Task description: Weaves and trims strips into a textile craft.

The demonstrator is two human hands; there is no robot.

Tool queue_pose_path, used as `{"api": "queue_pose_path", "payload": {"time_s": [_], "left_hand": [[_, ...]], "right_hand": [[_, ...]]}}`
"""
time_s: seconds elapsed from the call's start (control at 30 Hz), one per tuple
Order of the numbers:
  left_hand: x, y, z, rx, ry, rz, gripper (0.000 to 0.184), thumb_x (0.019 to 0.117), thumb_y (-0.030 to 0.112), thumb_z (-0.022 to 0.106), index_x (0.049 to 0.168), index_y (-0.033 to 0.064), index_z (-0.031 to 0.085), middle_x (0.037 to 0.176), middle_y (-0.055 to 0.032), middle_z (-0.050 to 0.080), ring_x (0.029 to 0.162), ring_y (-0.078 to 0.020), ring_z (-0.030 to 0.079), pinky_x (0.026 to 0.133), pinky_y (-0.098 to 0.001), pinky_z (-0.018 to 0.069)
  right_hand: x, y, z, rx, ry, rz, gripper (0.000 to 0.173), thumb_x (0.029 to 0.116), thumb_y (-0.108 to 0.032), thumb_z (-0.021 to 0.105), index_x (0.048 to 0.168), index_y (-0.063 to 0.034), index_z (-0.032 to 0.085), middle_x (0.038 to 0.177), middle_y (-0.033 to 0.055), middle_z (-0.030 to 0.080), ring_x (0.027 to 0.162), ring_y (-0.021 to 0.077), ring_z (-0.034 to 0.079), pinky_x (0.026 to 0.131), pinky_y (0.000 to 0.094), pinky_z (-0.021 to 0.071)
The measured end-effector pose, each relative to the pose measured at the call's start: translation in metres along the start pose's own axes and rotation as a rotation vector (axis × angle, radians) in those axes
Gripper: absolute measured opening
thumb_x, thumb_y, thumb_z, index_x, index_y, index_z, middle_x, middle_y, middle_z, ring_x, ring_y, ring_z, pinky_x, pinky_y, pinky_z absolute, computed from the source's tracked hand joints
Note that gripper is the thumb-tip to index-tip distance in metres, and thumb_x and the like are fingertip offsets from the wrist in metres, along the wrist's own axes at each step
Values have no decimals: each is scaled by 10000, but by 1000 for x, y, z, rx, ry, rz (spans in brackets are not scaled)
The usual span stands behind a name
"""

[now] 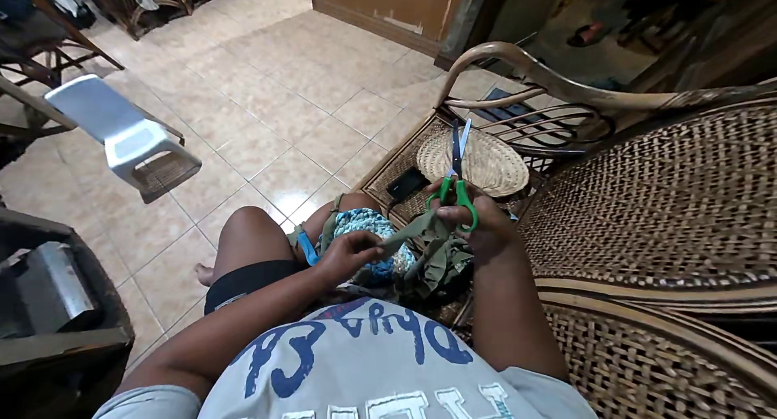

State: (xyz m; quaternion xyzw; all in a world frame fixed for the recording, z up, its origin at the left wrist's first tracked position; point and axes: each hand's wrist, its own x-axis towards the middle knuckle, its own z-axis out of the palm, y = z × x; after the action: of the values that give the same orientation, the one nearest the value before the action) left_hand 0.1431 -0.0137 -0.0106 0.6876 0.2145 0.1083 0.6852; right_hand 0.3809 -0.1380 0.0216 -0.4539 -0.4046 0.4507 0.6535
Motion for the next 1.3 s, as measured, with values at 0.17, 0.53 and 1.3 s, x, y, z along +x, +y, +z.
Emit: {"api": "queue_pose_path", "payload": {"time_s": [0.17,0.53,1.3], "left_hand": [[3,-6,-5,-260,21,25,104,1043,50,431,1138,52,471,1133,-74,660,976,-165,699,877,-358,591],[-1,-3,-3,-172,177,208,121,1018,17,531,1129,35,577,901,-7,681,777,-90,680,768,-283,598],[-3,-1,-7,146,205,204,199,948,64,687,1108,-36,623,1005,-47,685,875,-45,664,831,-236,569]], "right_hand": [[0,3,-2,-37,41,13,403,752,-224,830,1118,-149,678,772,-77,683,642,-2,628,579,164,543],[7,9,-1,-250,226,-6,426,781,-6,697,1188,-76,592,879,-48,674,750,22,651,679,197,572],[6,37,70,-189,17,-131,419,804,71,727,1185,-48,596,907,-7,712,793,67,691,738,243,602]]}}
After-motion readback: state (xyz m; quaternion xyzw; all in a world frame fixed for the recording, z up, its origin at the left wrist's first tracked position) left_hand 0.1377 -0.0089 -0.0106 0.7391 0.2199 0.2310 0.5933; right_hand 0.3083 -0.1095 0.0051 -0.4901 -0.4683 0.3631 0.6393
